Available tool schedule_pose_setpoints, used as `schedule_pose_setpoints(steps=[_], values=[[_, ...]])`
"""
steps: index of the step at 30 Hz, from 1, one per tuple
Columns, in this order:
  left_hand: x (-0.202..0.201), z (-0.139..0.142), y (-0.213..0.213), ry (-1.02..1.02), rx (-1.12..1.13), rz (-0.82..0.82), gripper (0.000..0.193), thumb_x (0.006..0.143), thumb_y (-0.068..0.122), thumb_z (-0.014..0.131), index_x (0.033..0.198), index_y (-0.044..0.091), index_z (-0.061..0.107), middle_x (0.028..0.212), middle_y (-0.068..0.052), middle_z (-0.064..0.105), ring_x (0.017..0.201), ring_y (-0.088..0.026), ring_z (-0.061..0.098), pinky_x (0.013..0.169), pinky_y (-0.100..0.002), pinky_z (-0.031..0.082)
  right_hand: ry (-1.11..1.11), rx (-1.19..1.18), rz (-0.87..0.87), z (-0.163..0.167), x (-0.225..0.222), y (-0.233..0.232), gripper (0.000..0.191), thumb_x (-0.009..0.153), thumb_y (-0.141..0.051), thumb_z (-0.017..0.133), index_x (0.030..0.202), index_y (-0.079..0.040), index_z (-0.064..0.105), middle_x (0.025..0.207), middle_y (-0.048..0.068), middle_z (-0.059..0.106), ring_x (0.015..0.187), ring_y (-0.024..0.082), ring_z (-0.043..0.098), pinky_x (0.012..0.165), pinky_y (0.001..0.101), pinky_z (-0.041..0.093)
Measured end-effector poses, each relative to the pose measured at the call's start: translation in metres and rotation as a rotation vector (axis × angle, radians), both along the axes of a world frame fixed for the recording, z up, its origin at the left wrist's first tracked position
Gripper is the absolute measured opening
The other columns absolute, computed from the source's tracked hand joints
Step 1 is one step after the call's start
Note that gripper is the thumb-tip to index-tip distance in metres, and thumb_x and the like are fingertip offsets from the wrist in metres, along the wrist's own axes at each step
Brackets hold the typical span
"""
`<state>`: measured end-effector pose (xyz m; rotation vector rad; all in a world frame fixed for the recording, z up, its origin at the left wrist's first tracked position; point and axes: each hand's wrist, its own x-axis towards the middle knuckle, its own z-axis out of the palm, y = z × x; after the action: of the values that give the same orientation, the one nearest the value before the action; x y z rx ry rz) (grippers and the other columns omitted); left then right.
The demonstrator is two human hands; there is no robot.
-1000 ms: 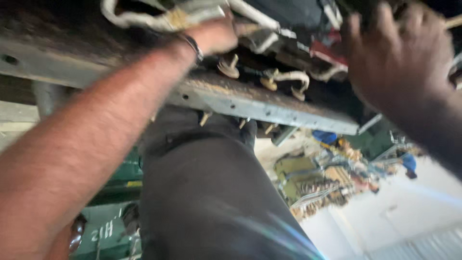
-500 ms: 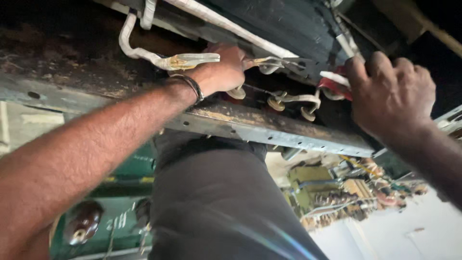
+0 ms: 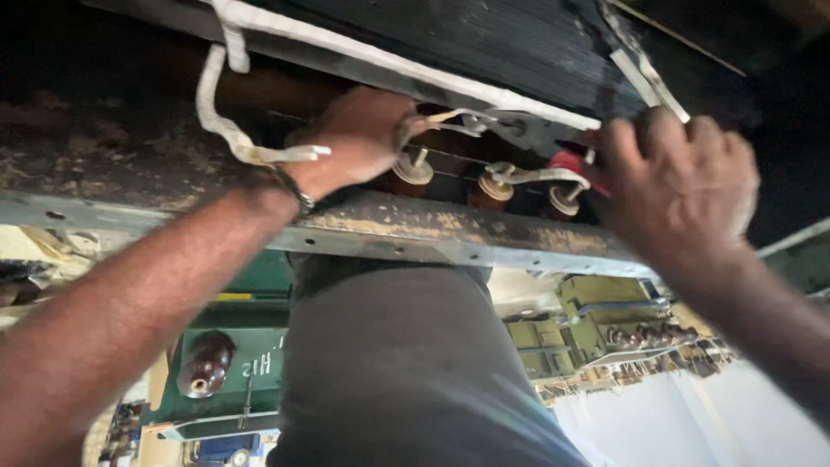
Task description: The person works on a transformer assembly inside a metal tank, bending and positioning white-insulated wire leads and hooking their ends onto terminal studs. They use red-handled pliers to grip, twist and secure the lead ends onto the studs, working along the row of terminals and pressing the leads into place by hand.
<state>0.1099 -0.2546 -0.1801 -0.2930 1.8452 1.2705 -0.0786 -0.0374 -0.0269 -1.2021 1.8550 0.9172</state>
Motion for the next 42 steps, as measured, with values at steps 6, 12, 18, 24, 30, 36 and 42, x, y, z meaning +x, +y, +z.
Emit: schedule_pose_setpoints(steps=[6, 12, 18, 24, 30, 36, 42], values=[[0.002, 0.021, 0.012, 0.436, 0.041, 0.02, 0.033, 0.094, 0.012, 0.064, 0.121, -0.008, 0.062, 0.098, -0.021, 0.069, 0.091, -0.035, 0.066, 0.079, -0.05, 0.053, 0.072, -0.114, -0.02, 0.025, 0.039, 0.01, 0.023, 0.101, -0.029, 0.065, 0.121, -0.017, 0.066, 0.097, 0.007, 0.064, 0.086, 0.025, 0.067, 0.069, 0.0395, 0.053], [-0.001, 0.027, 0.02, 0.439, -0.071, -0.071, 0.02, 0.092, -0.002, 0.058, 0.109, -0.002, 0.071, 0.093, -0.023, 0.073, 0.085, -0.035, 0.073, 0.077, -0.048, 0.057, 0.122, -0.038, -0.125, 0.038, 0.072, 0.009, 0.028, 0.096, -0.026, 0.068, 0.12, -0.011, 0.063, 0.094, 0.012, 0.064, 0.081, 0.027, 0.068, 0.062, 0.0391, 0.055], [0.003, 0.006, 0.029, 0.631, -0.09, -0.04, 0.018, 0.085, -0.001, 0.062, 0.096, 0.002, 0.076, 0.086, -0.025, 0.072, 0.084, -0.041, 0.072, 0.077, -0.051, 0.056, 0.198, -0.039, -0.155, 0.06, 0.106, 0.0, 0.03, 0.088, -0.019, 0.069, 0.115, -0.01, 0.061, 0.098, 0.011, 0.063, 0.083, 0.028, 0.068, 0.061, 0.0387, 0.053], [0.001, -0.003, 0.011, 0.512, 0.186, 0.056, 0.029, 0.103, 0.026, 0.062, 0.12, 0.004, 0.069, 0.102, -0.015, 0.074, 0.095, -0.029, 0.07, 0.082, -0.044, 0.052, 0.27, -0.044, -0.075, 0.059, 0.11, 0.001, 0.037, 0.096, -0.022, 0.064, 0.129, -0.006, 0.058, 0.102, 0.013, 0.062, 0.092, 0.028, 0.064, 0.076, 0.0474, 0.051], [-0.006, 0.001, 0.023, 0.208, 0.606, 0.213, 0.045, 0.114, 0.043, 0.042, 0.121, 0.004, 0.064, 0.097, 0.003, 0.064, 0.091, -0.01, 0.057, 0.089, -0.031, 0.053, 0.339, -0.237, -0.24, 0.081, 0.128, 0.02, 0.07, 0.083, -0.007, 0.065, 0.151, -0.01, 0.051, 0.118, 0.017, 0.062, 0.111, 0.032, 0.06, 0.089, 0.0595, 0.044], [-0.018, 0.009, 0.041, 0.491, 0.373, 0.08, 0.032, 0.108, 0.033, 0.054, 0.113, 0.005, 0.067, 0.095, -0.005, 0.069, 0.088, -0.018, 0.064, 0.081, -0.037, 0.053, 0.345, -0.517, -0.862, 0.143, 0.19, 0.082, 0.062, 0.09, 0.004, 0.06, 0.149, -0.014, 0.057, 0.128, 0.017, 0.063, 0.115, 0.041, 0.062, 0.091, 0.053, 0.05], [-0.016, 0.013, 0.058, 0.698, 0.039, 0.033, 0.015, 0.103, 0.015, 0.061, 0.103, 0.001, 0.064, 0.096, -0.02, 0.072, 0.091, -0.038, 0.069, 0.077, -0.048, 0.051, 0.425, -0.689, -1.269, 0.158, 0.293, 0.153, 0.056, 0.089, 0.003, 0.058, 0.144, -0.006, 0.058, 0.116, 0.022, 0.065, 0.107, 0.04, 0.064, 0.092, 0.0512, 0.05]])
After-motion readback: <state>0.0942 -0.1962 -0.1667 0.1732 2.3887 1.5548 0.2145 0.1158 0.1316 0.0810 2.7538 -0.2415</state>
